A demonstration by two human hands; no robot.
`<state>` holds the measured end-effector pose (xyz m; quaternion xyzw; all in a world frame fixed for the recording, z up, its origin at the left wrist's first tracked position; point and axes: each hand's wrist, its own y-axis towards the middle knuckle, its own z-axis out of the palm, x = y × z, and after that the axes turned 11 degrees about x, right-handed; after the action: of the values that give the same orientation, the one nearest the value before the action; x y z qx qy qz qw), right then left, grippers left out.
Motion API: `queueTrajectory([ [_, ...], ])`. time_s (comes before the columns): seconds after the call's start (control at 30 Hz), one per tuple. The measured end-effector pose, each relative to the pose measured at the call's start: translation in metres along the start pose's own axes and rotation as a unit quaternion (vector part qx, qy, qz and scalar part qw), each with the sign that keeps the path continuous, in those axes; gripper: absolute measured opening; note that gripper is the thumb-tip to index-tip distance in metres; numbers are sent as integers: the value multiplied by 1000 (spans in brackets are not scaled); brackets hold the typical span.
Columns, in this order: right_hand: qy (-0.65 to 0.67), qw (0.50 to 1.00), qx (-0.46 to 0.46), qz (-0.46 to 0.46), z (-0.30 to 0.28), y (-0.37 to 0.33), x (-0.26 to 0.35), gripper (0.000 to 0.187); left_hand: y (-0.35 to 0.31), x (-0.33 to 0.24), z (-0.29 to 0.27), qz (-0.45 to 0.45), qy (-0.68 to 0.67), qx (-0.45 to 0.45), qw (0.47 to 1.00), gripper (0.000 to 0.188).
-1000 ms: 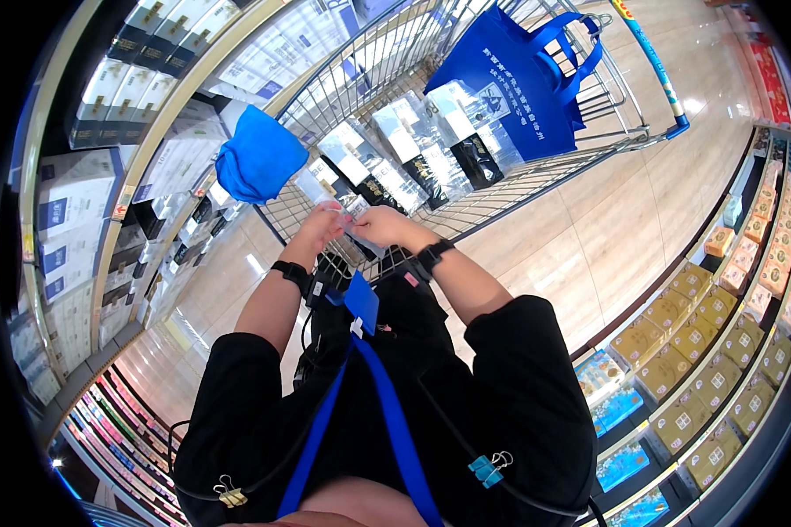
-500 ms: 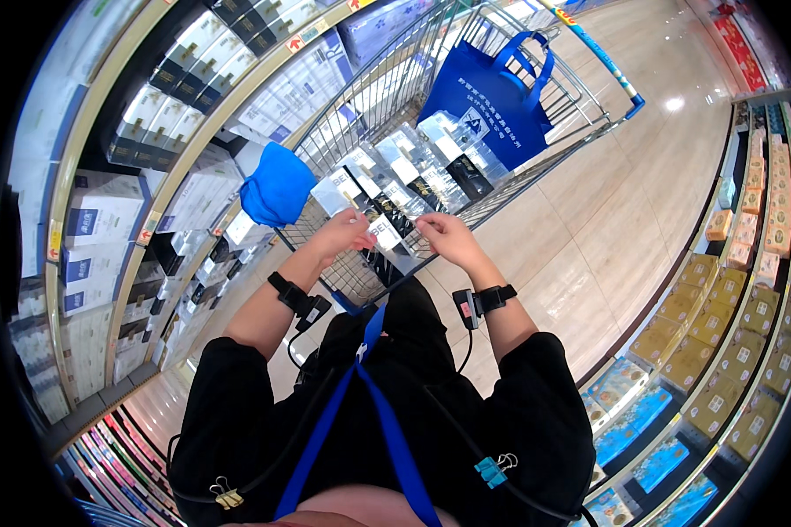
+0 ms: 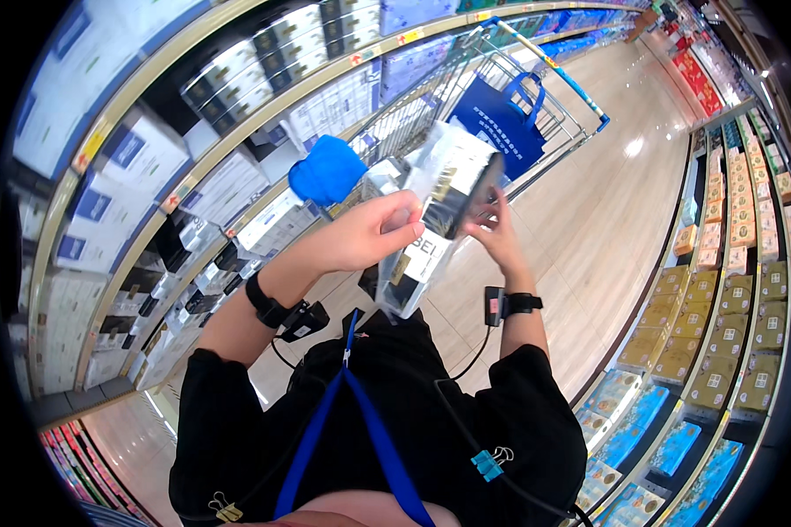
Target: The person uses a blue cloth to wipe a shelf in a supermarket aisle. They then pick up packages of facial tissue from a shopping cart and place them onto the shelf, arranging them neatly. The person repeats this process, handling multiple packages and ensuring they are properly aligned on the shelf.
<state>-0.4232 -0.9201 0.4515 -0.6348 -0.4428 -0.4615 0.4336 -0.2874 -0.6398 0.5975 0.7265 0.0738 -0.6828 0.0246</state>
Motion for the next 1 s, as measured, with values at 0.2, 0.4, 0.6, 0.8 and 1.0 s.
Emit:
queueTrajectory([
  [0.2, 366, 925, 102, -23, 95, -34, 39, 72, -133, -8, -33, -26, 59, -112, 992, 17],
  [0.4, 364, 918, 149, 54, 231, -10, 48, 76, -258, 19, -59, -89, 155, -289, 940, 25],
  [0.6, 114, 908, 403, 28, 321, 16, 61, 118, -348, 58, -44, -85, 278, -471, 833, 24],
  [0.8, -160, 829, 523, 113, 403, 53, 39, 123, -412, 121, -17, -243, 277, -489, 791, 17],
  [1.0, -207, 768, 598, -100, 513, 80, 3, 124, -472, 176, -14, -332, 249, -512, 752, 16],
])
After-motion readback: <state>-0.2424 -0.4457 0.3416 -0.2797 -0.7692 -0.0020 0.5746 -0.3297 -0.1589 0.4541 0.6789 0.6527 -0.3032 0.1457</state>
